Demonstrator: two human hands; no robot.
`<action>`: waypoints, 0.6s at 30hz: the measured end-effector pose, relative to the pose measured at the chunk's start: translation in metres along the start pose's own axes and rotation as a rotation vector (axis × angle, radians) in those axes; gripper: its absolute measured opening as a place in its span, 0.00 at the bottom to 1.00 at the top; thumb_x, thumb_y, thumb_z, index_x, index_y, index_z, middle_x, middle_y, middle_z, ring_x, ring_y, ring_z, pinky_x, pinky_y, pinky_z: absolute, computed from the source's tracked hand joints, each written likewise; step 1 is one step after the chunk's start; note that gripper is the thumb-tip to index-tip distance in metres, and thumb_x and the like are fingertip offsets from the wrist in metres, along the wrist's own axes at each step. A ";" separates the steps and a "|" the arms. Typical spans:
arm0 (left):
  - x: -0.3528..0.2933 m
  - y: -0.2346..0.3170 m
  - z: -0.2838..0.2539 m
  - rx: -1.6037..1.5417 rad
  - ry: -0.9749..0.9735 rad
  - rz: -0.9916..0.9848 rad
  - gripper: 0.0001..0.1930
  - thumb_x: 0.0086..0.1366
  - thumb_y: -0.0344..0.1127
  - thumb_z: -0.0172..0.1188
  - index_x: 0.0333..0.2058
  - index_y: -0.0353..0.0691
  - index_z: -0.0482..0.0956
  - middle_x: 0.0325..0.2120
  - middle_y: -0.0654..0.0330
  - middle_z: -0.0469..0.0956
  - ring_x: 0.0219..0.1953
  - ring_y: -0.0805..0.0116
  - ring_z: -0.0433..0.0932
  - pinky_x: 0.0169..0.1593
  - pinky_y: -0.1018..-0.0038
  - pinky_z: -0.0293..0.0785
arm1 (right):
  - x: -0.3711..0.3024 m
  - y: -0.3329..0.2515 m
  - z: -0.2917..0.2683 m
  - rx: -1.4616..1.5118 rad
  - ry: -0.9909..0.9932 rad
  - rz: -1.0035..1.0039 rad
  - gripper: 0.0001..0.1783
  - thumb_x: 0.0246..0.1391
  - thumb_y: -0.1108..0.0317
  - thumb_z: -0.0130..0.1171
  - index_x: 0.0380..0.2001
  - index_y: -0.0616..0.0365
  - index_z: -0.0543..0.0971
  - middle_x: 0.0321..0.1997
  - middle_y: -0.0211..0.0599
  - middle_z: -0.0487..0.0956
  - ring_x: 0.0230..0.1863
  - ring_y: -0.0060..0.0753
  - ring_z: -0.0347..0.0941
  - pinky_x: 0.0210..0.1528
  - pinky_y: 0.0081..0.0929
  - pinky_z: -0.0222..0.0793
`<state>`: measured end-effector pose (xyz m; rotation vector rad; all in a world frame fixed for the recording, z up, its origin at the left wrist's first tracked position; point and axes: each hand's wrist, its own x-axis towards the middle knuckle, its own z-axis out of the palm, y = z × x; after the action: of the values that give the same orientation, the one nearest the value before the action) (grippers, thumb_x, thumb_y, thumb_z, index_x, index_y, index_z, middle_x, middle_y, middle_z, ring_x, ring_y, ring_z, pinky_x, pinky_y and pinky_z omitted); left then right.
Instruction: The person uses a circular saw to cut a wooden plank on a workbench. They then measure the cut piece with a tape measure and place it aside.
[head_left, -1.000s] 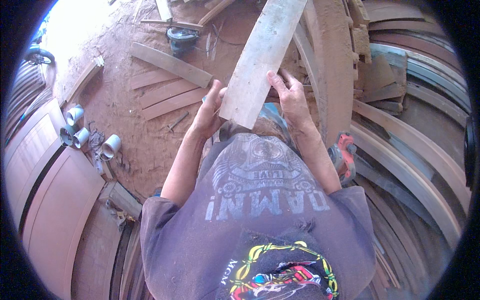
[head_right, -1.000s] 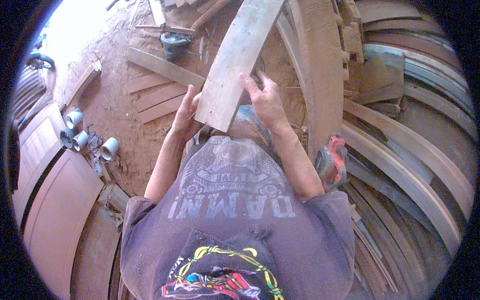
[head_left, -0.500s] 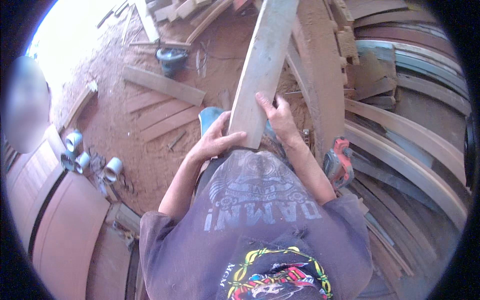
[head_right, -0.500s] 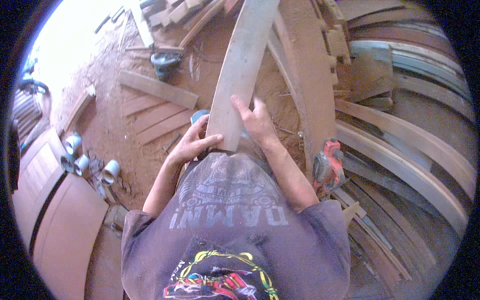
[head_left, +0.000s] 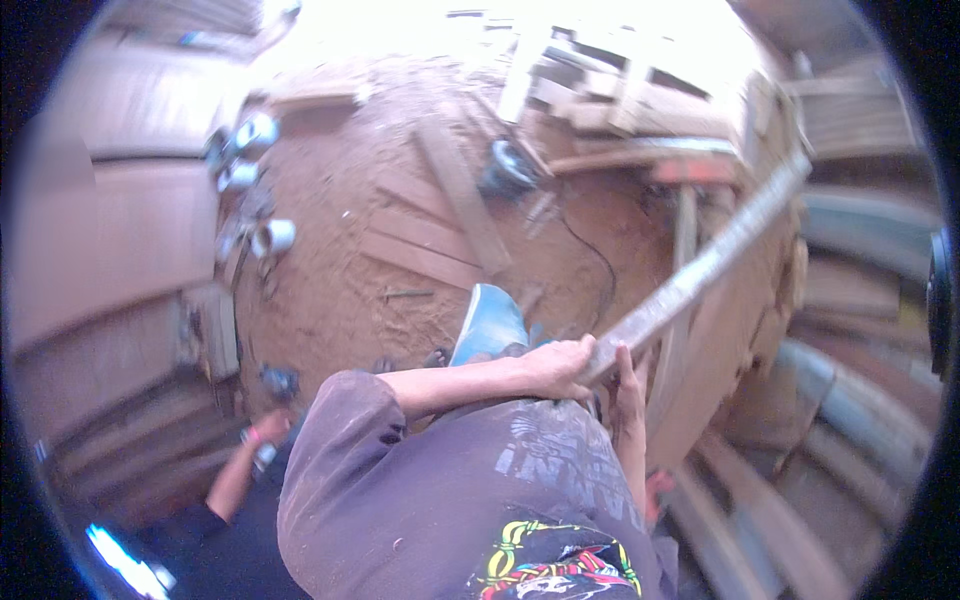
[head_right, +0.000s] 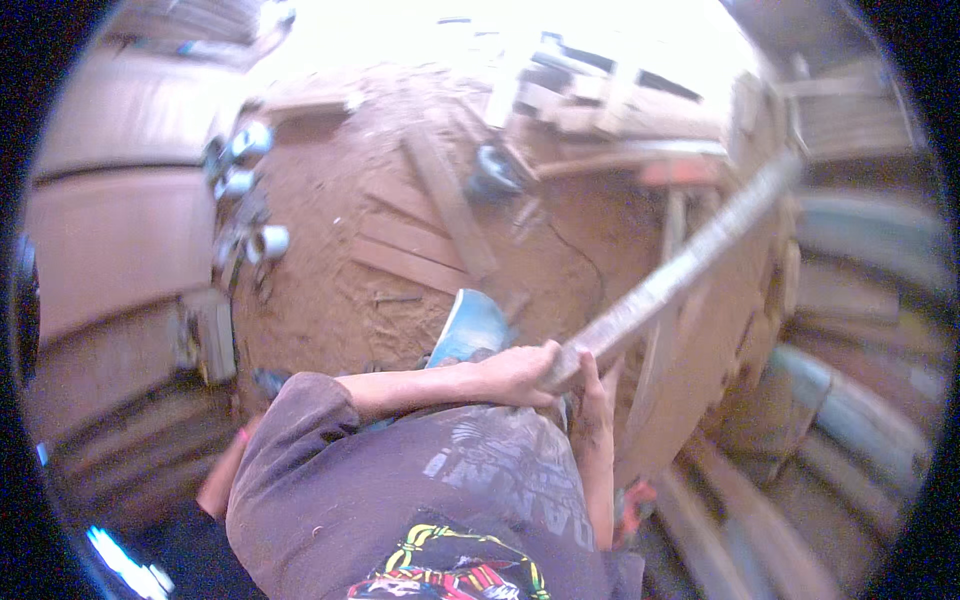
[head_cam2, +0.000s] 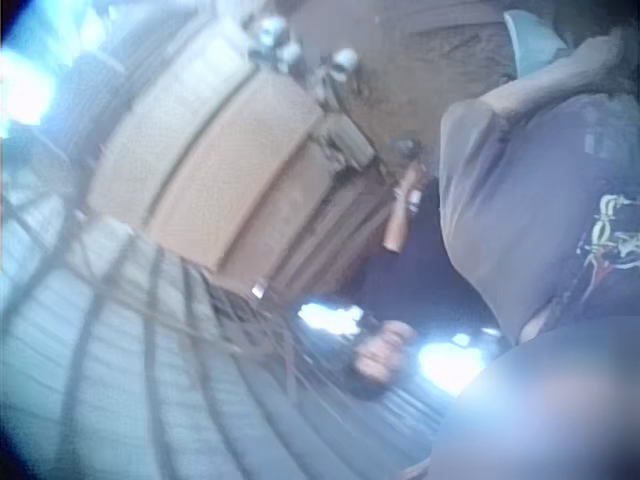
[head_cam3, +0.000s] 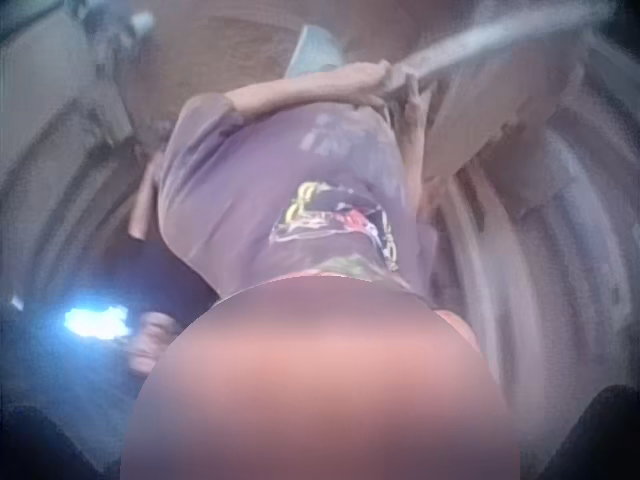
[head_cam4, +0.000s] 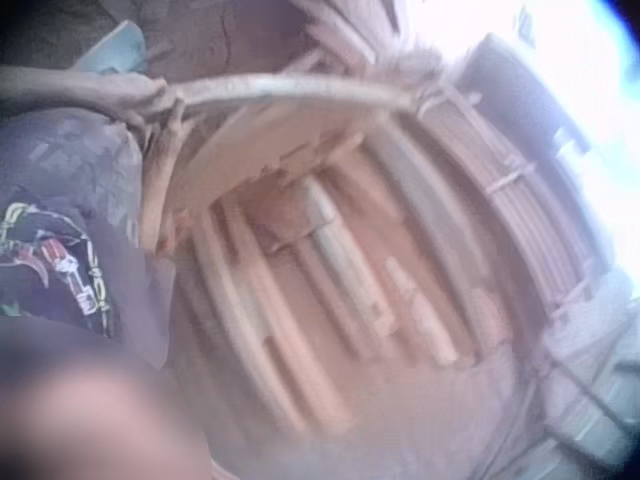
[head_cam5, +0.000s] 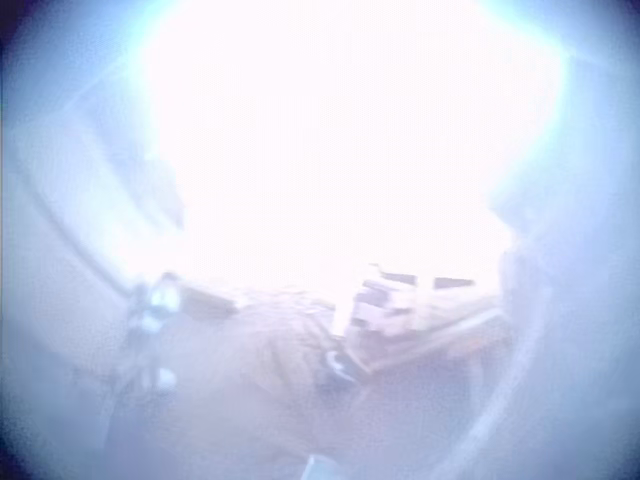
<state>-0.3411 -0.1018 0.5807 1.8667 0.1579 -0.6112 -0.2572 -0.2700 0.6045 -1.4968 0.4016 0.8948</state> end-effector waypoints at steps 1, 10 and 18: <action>0.000 -0.005 0.001 0.013 0.013 0.040 0.35 0.59 0.44 0.75 0.54 0.26 0.66 0.44 0.30 0.83 0.49 0.30 0.84 0.51 0.46 0.81 | 0.006 0.003 -0.003 -0.012 -0.048 0.018 0.51 0.70 0.54 0.67 0.81 0.58 0.48 0.73 0.48 0.69 0.67 0.49 0.74 0.69 0.44 0.72; 0.013 0.017 0.059 -0.007 0.116 0.049 0.28 0.60 0.33 0.66 0.58 0.29 0.72 0.40 0.32 0.85 0.45 0.31 0.86 0.47 0.42 0.82 | 0.086 0.031 -0.095 0.033 -0.266 0.310 0.44 0.62 0.41 0.72 0.67 0.64 0.72 0.58 0.45 0.80 0.57 0.44 0.79 0.61 0.45 0.74; 0.033 0.040 0.142 -0.249 0.322 0.244 0.29 0.65 0.38 0.67 0.65 0.38 0.77 0.46 0.45 0.89 0.49 0.44 0.88 0.52 0.53 0.84 | 0.062 0.012 -0.188 -0.128 -0.236 0.113 0.47 0.61 0.47 0.69 0.72 0.71 0.67 0.64 0.54 0.76 0.63 0.51 0.76 0.65 0.48 0.73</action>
<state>-0.3448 -0.2520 0.5627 1.6969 0.2031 -0.1145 -0.1719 -0.4353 0.5343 -1.4745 0.2610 1.1911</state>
